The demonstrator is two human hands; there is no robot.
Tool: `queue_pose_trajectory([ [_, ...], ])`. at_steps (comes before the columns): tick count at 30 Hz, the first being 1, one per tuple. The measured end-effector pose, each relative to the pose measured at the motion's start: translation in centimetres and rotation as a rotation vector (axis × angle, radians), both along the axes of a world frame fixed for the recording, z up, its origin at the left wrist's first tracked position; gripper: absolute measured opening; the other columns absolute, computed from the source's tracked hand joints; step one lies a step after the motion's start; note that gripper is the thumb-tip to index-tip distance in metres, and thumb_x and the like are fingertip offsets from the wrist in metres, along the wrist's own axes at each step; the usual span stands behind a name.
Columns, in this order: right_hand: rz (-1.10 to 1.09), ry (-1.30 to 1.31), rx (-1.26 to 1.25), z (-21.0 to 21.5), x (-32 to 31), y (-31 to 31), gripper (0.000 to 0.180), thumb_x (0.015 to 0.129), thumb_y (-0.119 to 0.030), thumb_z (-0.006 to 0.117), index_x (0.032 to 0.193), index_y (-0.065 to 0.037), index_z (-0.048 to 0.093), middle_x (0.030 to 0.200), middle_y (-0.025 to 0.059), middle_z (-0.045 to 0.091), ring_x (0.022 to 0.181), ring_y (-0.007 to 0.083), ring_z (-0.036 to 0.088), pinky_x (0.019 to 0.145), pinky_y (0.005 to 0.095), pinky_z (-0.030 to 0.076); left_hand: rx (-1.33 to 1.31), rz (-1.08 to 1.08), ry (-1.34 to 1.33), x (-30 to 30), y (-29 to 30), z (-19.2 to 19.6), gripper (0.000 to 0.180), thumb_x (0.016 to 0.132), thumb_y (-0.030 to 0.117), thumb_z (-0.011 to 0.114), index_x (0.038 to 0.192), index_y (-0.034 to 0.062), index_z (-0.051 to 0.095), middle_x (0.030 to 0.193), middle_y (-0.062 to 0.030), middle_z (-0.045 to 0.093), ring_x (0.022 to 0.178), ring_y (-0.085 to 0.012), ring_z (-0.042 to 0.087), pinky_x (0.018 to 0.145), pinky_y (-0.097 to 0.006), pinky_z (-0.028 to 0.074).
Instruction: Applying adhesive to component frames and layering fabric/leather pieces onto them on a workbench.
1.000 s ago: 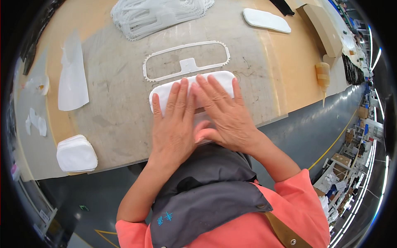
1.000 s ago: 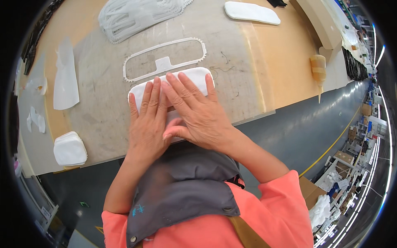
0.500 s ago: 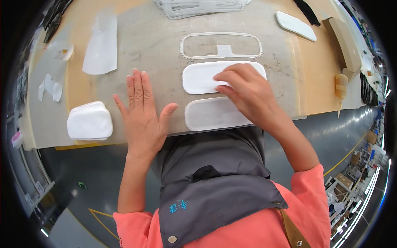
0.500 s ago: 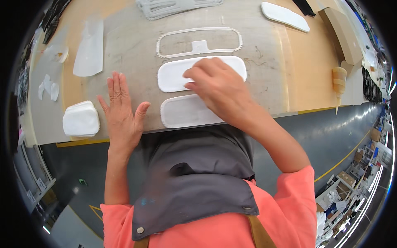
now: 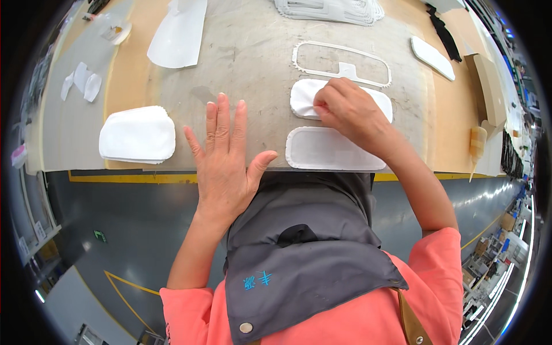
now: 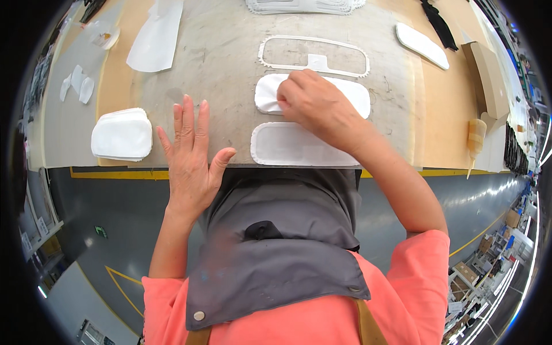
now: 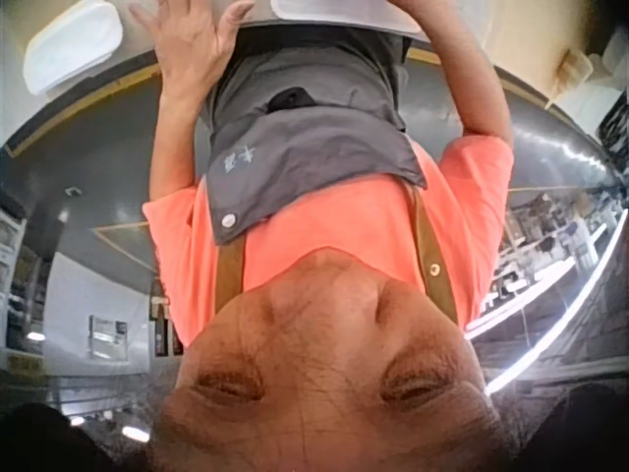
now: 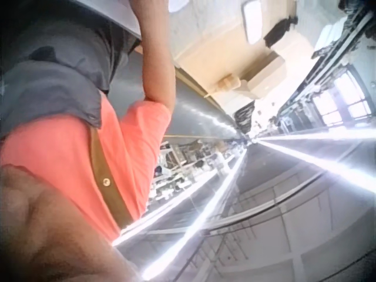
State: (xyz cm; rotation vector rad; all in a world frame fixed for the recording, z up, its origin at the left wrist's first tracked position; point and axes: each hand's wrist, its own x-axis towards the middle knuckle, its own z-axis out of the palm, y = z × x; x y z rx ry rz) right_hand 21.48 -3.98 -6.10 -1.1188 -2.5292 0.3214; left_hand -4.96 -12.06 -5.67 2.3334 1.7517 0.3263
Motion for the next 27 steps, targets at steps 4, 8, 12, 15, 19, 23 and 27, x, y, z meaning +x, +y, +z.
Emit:
queue_pose_trajectory([
  [4,-0.167,0.229,-0.310,1.0,0.5,-0.3,0.009,0.091,-0.010,0.067,0.094,-0.004,0.062,0.091,0.0061,0.064,0.087,0.0207,0.064,0.076,0.0341,0.052,-0.012,0.003,0.027,-0.3,-0.4,0.1,0.082,0.101,0.062,0.041,0.161,0.0087,0.026,0.169,-0.0149,0.015,0.157,-0.0336,0.009,0.120,-0.064,0.001],
  [8,-0.332,0.590,-0.590,0.2,2.2,-0.1,0.011,0.098,-0.015,0.064,0.103,-0.004,0.066,0.094,0.0013,0.068,0.084,0.0131,0.064,0.075,0.0291,0.053,-0.021,-0.013,0.035,0.3,-0.4,0.4,0.081,0.101,0.061,0.042,0.160,0.0087,0.027,0.169,-0.0152,0.015,0.157,-0.0340,0.009,0.121,-0.062,0.002],
  [12,-0.463,1.557,-0.814,0.0,9.0,0.7,0.019,0.102,-0.022,0.060,0.109,-0.006,0.068,0.100,0.0018,0.071,0.092,0.0132,0.066,0.080,0.0277,0.055,-0.036,-0.047,0.006,1.4,-0.3,1.0,0.079,0.101,0.057,0.046,0.159,0.0066,0.029,0.168,-0.0167,0.016,0.156,-0.0355,0.012,0.120,-0.063,0.003],
  [15,-0.640,1.776,-0.414,3.4,12.6,-0.8,0.026,0.104,-0.026,0.056,0.113,-0.003,0.065,0.106,0.0029,0.072,0.102,0.0156,0.069,0.087,0.0316,0.056,-0.042,-0.080,-0.171,2.0,-0.1,1.3,0.078,0.101,0.051,0.054,0.158,0.0033,0.031,0.167,-0.0200,0.020,0.155,-0.0378,0.017,0.119,-0.065,0.006],
  [19,-0.691,1.344,-0.278,6.7,14.5,-4.4,0.015,0.101,-0.010,0.055,0.111,-0.003,0.064,0.100,0.0020,0.071,0.093,0.0081,0.067,0.080,0.0231,0.054,-0.210,-0.117,-0.688,4.8,1.0,2.8,0.070,0.105,0.044,0.051,0.156,-0.0008,0.033,0.161,-0.0198,0.034,0.151,-0.0355,0.030,0.120,-0.051,0.021],
  [23,-0.504,0.757,-0.187,5.2,10.1,-6.6,0.008,0.090,0.000,0.070,0.097,-0.004,0.067,0.094,0.0016,0.065,0.080,0.0088,0.059,0.070,0.0221,0.048,-0.856,0.066,-1.425,9.8,3.1,4.5,0.069,0.106,0.048,0.047,0.150,-0.0051,0.040,0.151,-0.0185,0.049,0.141,-0.0292,0.046,0.117,-0.041,0.034],
  [27,-0.283,0.446,0.075,1.9,6.7,-6.4,0.022,0.079,-0.002,0.078,0.098,-0.007,0.067,0.093,0.0069,0.064,0.089,0.0266,0.063,0.074,0.0339,0.054,-1.222,0.190,-1.550,13.5,5.2,4.4,0.061,0.104,0.048,0.052,0.138,-0.0022,0.053,0.133,-0.0125,0.063,0.120,-0.0229,0.064,0.108,-0.038,0.047],
])
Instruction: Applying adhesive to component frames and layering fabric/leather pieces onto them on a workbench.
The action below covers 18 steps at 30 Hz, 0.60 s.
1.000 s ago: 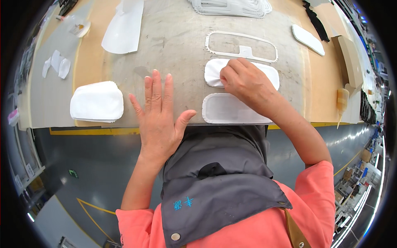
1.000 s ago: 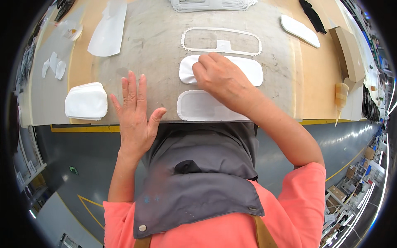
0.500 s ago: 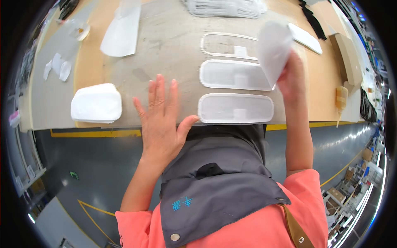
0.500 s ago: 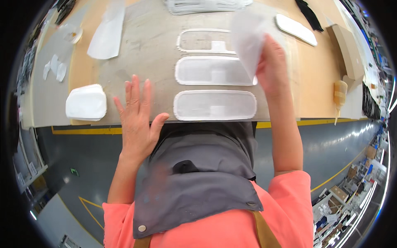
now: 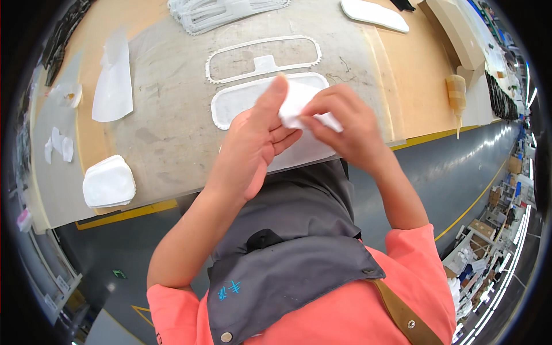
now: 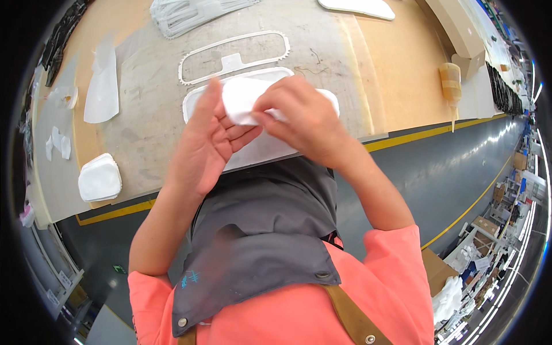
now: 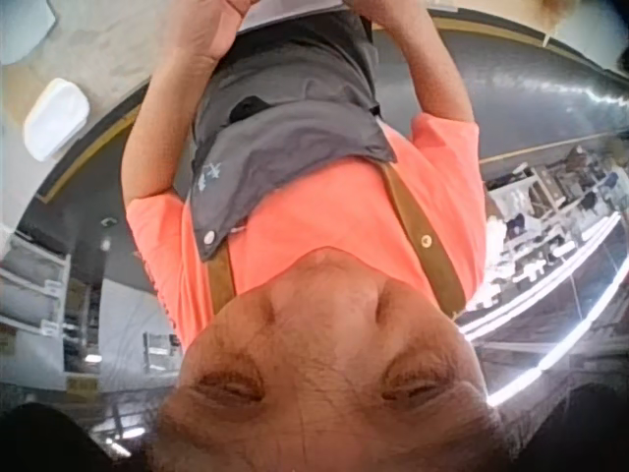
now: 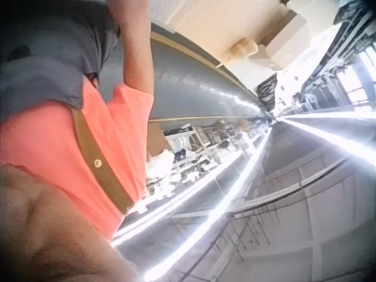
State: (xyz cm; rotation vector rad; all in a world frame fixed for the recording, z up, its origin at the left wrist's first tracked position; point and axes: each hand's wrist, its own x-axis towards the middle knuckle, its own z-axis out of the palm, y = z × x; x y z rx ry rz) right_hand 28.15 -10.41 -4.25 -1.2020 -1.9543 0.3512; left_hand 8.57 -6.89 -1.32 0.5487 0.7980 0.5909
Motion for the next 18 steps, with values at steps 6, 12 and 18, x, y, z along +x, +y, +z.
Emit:
queue_pose_trajectory([
  [6,0.054,-0.174,0.111,-2.1,0.6,-1.0,0.031,0.080,-0.006,0.074,0.110,-0.007,0.067,0.105,0.0088,0.064,0.092,0.0274,0.061,0.081,0.0365,0.052,-0.033,0.021,0.116,1.0,-0.4,-2.1,0.029,0.104,0.022,0.058,0.123,-0.0001,0.062,0.120,-0.0090,0.068,0.109,-0.0178,0.067,0.097,-0.037,0.055],
  [12,-0.005,-0.042,-0.003,1.4,2.9,0.9,0.054,0.086,-0.036,0.077,0.128,-0.006,0.062,0.121,0.0121,0.064,0.110,0.0319,0.060,0.094,0.0429,0.047,0.063,-0.028,0.133,0.3,-1.1,-0.7,0.033,0.105,0.022,0.056,0.128,-0.0019,0.061,0.123,-0.0087,0.067,0.110,-0.0164,0.066,0.098,-0.037,0.054],
  [18,0.186,0.020,-0.898,3.2,5.5,0.8,0.043,0.084,-0.031,0.082,0.113,-0.004,0.066,0.104,0.0063,0.069,0.099,0.0215,0.063,0.087,0.0362,0.048,0.188,-0.038,0.220,-4.6,-1.8,3.7,0.033,0.106,0.020,0.056,0.130,-0.0015,0.063,0.117,-0.0037,0.069,0.104,-0.0089,0.064,0.091,-0.028,0.053],
])
